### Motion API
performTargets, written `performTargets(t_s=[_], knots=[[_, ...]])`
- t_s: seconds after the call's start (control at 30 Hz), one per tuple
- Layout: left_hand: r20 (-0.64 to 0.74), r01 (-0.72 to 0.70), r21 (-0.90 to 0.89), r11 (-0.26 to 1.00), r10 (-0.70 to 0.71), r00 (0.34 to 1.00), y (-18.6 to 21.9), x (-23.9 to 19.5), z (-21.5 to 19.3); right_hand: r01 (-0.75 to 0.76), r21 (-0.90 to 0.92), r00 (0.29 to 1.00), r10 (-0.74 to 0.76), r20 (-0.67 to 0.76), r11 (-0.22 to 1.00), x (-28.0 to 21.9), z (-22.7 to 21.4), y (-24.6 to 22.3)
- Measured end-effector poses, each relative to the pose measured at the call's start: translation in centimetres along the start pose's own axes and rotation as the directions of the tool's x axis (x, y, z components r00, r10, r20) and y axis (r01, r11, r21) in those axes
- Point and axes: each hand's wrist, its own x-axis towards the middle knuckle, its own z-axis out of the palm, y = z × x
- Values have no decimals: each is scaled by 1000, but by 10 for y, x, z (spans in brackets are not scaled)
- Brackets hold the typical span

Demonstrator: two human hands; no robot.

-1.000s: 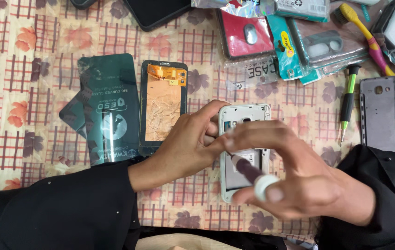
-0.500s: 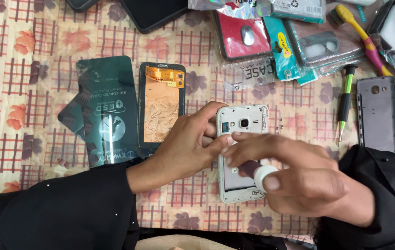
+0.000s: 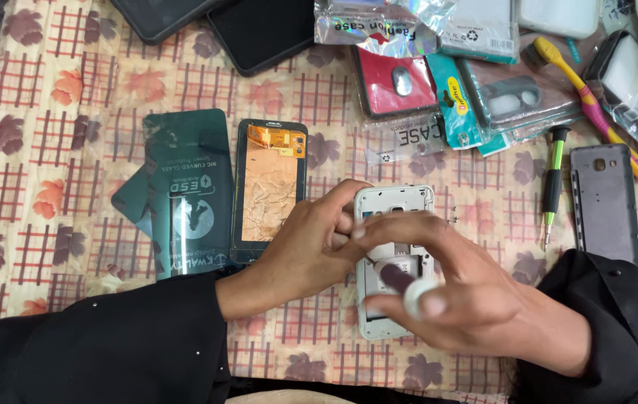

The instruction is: The person disassembles a white smartphone by removing screws and the back cover, then detaches the motherboard and cleans the internal components with a toothbrush.

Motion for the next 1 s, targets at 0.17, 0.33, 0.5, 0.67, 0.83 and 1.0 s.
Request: performTargets(t_s=[0.17,0.33,0.5,0.67,0.83,1.0], knots=[[-50,9,55,998,-6,999,-1,2,2,-81,114,983,61,173,990,-16,-16,2],[-41,-3,40,999,5,999,-1,2,1,-551,452,833,430,348,702,-17,-19,-1],[-4,103,105,989,-104,995,1,2,-1,-143,351,989,145,20,925,-8,-7,-1],[-45,28,95,995,-24,999,0,3,1,28,-37,987,-21,162,999,-9,-19,5],[-41,-3,114,993,7,999,-2,2,1,52,45,992,-57,116,998,25,-10,-4],[-51,21,95,995,-16,999,-2,2,1,-341,340,938,292,188,876,50,-11,-26]])
